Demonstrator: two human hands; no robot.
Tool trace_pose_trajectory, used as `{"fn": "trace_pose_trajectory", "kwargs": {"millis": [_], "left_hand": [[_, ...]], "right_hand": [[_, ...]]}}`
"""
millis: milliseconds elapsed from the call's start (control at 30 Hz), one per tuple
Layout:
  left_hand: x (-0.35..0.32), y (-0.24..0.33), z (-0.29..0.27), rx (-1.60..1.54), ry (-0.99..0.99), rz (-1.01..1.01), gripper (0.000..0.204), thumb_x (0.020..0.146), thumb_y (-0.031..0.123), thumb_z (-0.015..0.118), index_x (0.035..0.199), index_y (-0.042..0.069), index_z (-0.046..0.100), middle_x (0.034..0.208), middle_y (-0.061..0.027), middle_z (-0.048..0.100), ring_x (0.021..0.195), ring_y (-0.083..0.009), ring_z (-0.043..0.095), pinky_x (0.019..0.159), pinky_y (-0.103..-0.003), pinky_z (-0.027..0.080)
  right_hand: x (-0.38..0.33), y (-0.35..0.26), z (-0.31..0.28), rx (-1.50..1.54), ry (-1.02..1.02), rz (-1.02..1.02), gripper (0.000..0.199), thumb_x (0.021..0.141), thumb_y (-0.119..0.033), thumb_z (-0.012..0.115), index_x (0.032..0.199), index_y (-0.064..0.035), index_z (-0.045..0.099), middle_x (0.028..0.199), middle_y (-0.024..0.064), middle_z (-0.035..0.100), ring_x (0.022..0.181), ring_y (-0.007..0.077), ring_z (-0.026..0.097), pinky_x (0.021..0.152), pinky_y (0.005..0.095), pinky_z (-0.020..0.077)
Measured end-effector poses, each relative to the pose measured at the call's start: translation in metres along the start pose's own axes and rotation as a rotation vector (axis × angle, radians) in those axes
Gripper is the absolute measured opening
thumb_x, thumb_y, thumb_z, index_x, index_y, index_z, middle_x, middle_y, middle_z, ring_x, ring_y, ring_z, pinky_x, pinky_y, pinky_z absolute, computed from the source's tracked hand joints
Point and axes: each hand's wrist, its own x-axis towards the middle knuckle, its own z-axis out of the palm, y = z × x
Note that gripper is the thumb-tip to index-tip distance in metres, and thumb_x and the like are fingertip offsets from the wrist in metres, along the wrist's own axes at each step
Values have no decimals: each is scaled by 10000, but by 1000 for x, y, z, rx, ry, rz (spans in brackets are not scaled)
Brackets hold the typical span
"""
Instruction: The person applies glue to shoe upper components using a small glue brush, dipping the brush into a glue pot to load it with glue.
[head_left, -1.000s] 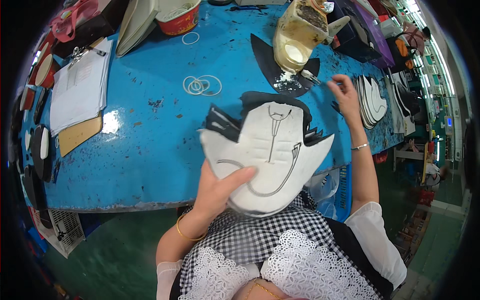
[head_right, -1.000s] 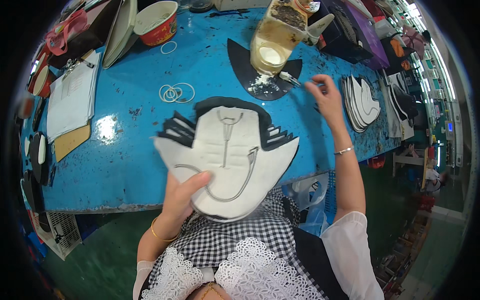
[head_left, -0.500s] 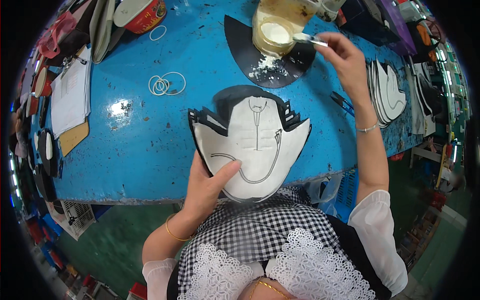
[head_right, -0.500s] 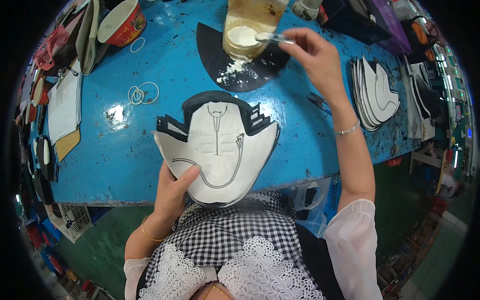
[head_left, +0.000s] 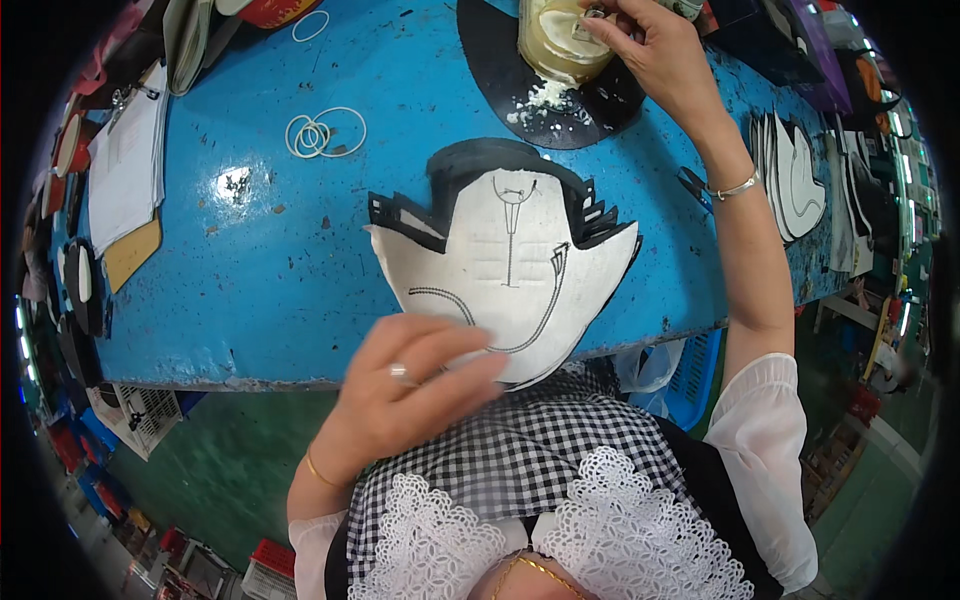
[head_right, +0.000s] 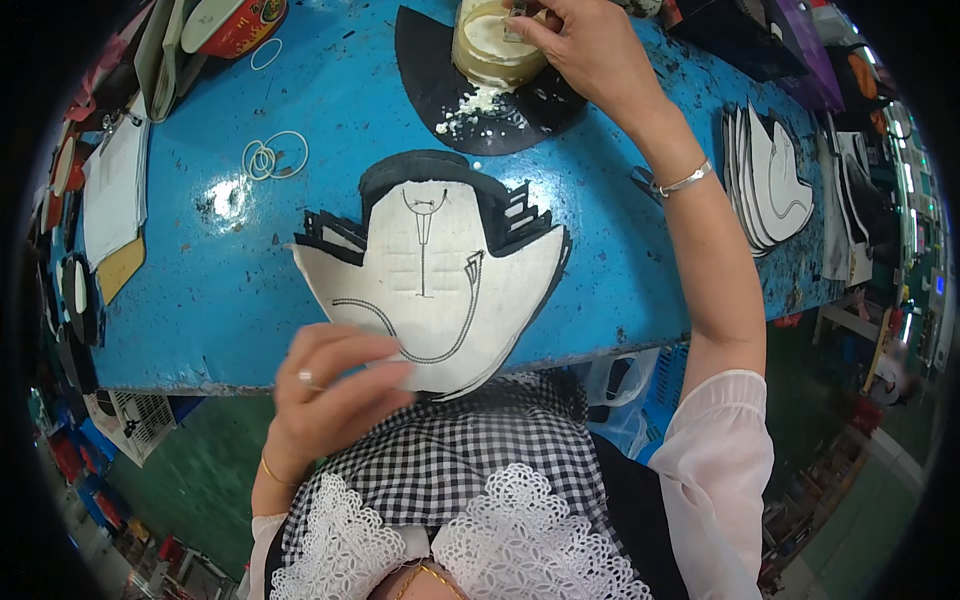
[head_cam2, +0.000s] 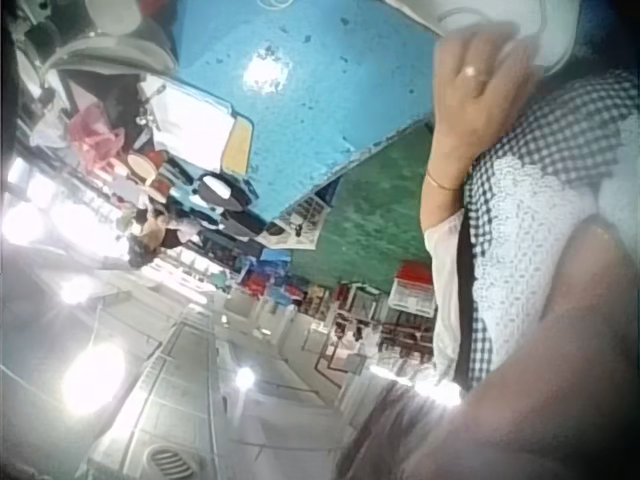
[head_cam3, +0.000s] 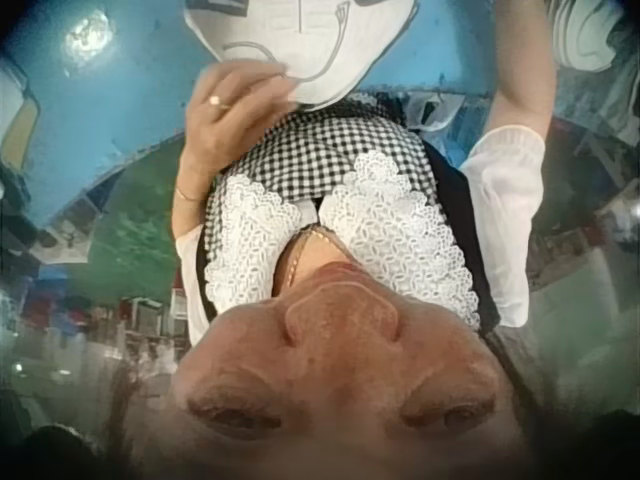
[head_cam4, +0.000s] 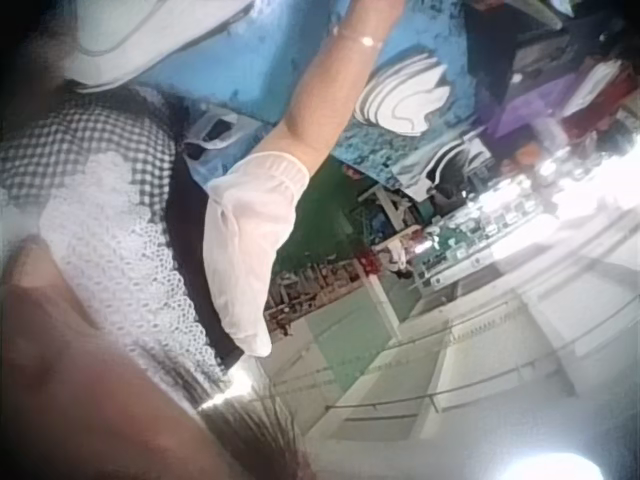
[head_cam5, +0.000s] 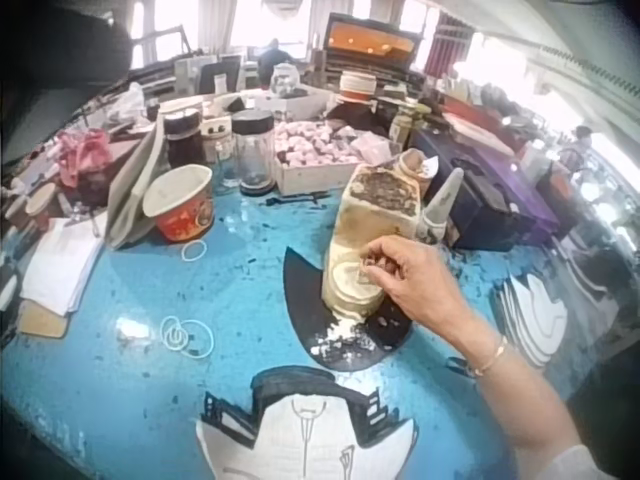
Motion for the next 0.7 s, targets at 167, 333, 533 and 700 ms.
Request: {"fn": "trace_pose_trajectory", "kwargs": {"millis": [167,333,533,700], "left_hand": [[-6,6,23,40,-179,12,534,668,262,875,1162,136,717,1280,-21,653,1060,-238,609,858,-386,497],[-8,9,24,105,-166,39,490,701,267,853,1147,112,720,1299,-31,649,1096,-236,612,894,-395,500],[-14,19,27,223,-131,67,450,737,246,821,1134,61,717,1317,-61,650,1127,-238,627,922,-384,523],[-15,19,28,221,-121,65,431,749,237,803,1127,49,717,1298,-79,661,1104,-246,648,912,-377,539]], "right_hand": [[-6,-3,-4,381,58,192,212,879,-86,767,1071,-13,714,835,30,685,712,87,585,648,265,479],[-21,-26,-16,1,28,0,162,908,-76,753,1049,-3,722,863,-13,678,773,53,589,688,213,473],[-54,-22,-23,352,46,207,188,989,-144,679,1137,-36,723,1069,41,733,998,80,647,875,224,502],[-108,-102,-29,450,-197,106,165,874,-114,775,1026,-55,747,904,11,721,801,90,641,742,232,517]]}}
